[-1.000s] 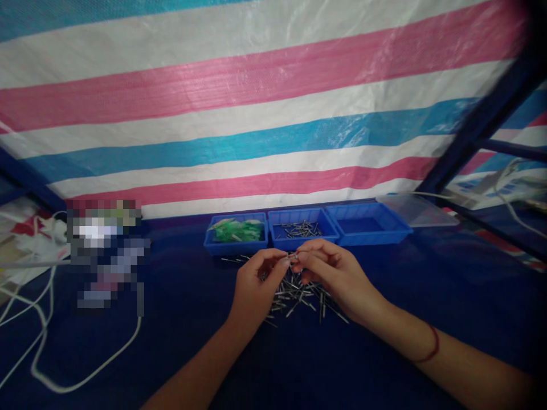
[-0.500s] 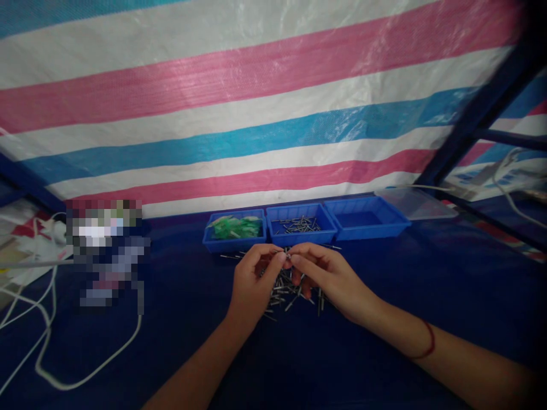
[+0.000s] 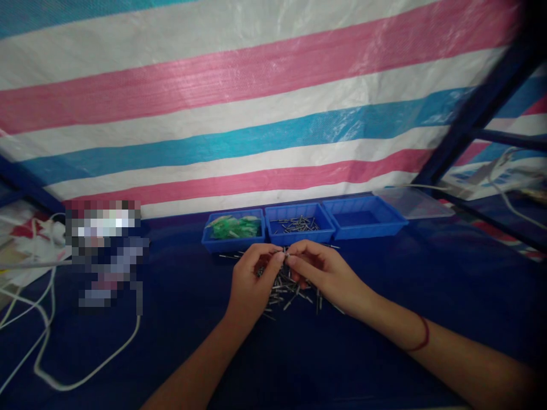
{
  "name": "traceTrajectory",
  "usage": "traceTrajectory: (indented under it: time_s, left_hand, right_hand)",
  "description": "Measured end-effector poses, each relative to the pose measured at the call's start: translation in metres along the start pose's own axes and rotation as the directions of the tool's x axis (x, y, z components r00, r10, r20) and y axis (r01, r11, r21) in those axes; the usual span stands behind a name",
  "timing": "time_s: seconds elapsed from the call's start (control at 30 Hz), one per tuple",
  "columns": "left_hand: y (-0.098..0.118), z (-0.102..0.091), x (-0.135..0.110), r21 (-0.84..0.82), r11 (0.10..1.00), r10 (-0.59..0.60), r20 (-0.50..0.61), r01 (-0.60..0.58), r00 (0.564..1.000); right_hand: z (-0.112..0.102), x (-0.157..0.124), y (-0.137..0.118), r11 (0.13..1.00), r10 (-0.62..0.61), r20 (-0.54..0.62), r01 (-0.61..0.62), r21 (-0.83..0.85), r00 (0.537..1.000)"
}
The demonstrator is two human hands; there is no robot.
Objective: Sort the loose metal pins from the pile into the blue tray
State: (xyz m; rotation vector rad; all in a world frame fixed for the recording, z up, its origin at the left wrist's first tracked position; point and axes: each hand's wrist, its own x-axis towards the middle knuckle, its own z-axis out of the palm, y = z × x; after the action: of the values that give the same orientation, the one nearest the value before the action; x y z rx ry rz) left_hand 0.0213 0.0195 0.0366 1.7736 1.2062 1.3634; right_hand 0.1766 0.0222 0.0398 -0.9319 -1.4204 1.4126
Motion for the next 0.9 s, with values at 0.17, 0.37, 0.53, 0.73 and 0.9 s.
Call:
traceTrajectory:
  time_s: [0.17, 0.37, 0.53, 0.73, 0.9]
  left_hand:
    - [-0.002, 0.000, 0.000, 0.022, 1.000, -0.013, 0.000, 0.013, 1.000]
    - [-0.004, 0.001, 0.001, 0.027, 1.000, -0.010, 0.014, 0.009, 1.000]
    - [-0.001, 0.001, 0.000, 0.093, 0.996, -0.009, 0.174, -0.007, 0.985]
    - [0.008, -0.019, 0.012, 0.452, 0.876, 0.024, 0.311, -0.170, 0.950]
    - [0.003, -0.062, 0.031, 0.725, 0.674, -0.095, 0.276, -0.142, 0.957]
  right_hand:
    - [-0.004, 0.000, -0.004, 0.998, -0.058, -0.062, 0.056, -0.020, 0.996]
    - [-0.005, -0.003, -0.008, 0.992, -0.124, -0.097, 0.121, -0.036, 0.988]
    - [-0.004, -0.006, -0.009, 0.971, -0.215, -0.119, 0.199, -0.134, 0.969]
    - [-0.044, 0.007, -0.026, 0.803, -0.479, -0.244, 0.308, -0.511, 0.843]
    - [-0.107, 0.026, -0.025, 0.366, -0.647, -0.221, 0.043, -0.929, 0.730]
